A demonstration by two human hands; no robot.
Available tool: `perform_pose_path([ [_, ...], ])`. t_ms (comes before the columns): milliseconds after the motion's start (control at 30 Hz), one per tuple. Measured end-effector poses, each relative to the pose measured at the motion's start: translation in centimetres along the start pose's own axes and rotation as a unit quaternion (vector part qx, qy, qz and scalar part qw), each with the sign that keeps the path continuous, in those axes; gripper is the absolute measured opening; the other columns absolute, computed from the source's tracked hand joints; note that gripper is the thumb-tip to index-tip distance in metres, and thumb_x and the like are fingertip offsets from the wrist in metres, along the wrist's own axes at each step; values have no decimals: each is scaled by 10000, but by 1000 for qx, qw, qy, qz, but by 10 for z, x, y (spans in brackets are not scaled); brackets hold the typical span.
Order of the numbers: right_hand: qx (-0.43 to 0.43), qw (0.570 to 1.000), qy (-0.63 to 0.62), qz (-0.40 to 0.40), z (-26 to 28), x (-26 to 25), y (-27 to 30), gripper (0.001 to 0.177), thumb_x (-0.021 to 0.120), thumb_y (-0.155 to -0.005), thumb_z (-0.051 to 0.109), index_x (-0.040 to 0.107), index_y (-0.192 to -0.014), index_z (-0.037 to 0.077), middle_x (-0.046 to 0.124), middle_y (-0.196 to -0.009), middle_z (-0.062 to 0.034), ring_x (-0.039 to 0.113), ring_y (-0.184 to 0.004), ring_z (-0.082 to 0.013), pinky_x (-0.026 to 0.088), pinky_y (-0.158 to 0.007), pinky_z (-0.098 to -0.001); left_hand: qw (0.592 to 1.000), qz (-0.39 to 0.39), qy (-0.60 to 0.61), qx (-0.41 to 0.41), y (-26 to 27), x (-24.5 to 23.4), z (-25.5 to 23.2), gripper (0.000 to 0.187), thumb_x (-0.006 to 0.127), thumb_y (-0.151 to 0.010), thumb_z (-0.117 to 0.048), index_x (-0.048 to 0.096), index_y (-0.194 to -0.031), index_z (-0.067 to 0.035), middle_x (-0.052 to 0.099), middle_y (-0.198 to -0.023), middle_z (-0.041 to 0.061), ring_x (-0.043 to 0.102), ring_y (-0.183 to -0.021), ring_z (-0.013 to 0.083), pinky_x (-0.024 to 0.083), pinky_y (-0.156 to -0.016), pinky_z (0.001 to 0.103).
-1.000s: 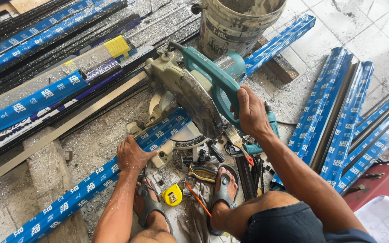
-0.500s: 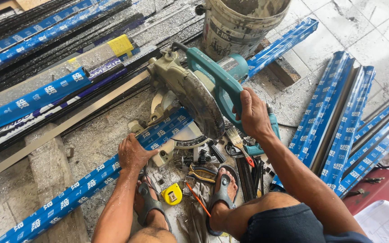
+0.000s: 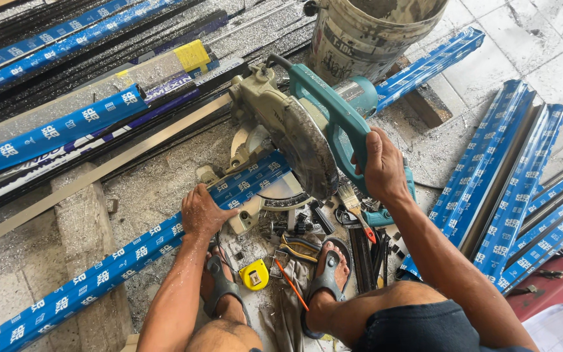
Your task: The person measures and marks blue-wrapped metal profiles using a tape measure and pencil, then cuts them to size with a miter saw. The person repeats this process for multiple pieces, stacking the cut sections on the floor.
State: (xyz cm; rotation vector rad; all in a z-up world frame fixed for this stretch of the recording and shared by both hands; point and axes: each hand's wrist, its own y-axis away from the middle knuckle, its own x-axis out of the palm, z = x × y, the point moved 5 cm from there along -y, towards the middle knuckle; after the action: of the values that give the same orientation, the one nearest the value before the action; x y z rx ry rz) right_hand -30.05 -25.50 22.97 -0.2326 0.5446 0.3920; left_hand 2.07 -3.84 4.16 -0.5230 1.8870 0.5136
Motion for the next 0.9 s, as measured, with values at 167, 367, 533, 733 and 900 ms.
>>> perform_pose_path([
  [167,-6,1000,-4,2,1,0,2,582,267,-1134,465,639,-1231,27,676,-687,-118,682,-576,-211,548,-546,-347,1000,-3,15,-3,0,0,1,1004,927,-546,-650,511,-1229,-42,668,-1083,177,652,-1116,327,483,-1002,445],
  [367,-20,1000,-8,-1,-2,4,7,583,256,-1132,465,634,-1215,28,671,-683,-125,675,-563,-213,542,-529,-345,1000,3,21,-7,0,-3,-2,955,938,-571,-592,500,-1222,-48,657,-1088,169,647,-1112,326,479,-996,449],
  [533,-30,1000,-9,-6,-6,7,11,606,240,-1134,476,635,-1203,21,674,-691,-128,671,-566,-211,542,-525,-336,1000,8,0,1,-3,13,6,974,907,-601,-660,476,-1248,-74,628,-1112,142,624,-1138,297,475,-1000,437],
  [733,-50,999,1,-9,-15,8,11,628,216,-1134,482,632,-1231,22,669,-683,-120,678,-577,-216,554,-536,-349,1000,-1,5,9,-1,9,4,950,897,-650,-644,475,-1262,-51,627,-1141,161,616,-1166,305,472,-1018,446],
  [900,-54,998,0,-15,-14,10,16,623,216,-1134,484,629,-1226,27,669,-672,-115,679,-575,-220,555,-542,-363,1000,4,-4,7,-3,18,10,970,891,-643,-675,461,-1270,-72,614,-1147,144,608,-1167,290,470,-1024,447],
])
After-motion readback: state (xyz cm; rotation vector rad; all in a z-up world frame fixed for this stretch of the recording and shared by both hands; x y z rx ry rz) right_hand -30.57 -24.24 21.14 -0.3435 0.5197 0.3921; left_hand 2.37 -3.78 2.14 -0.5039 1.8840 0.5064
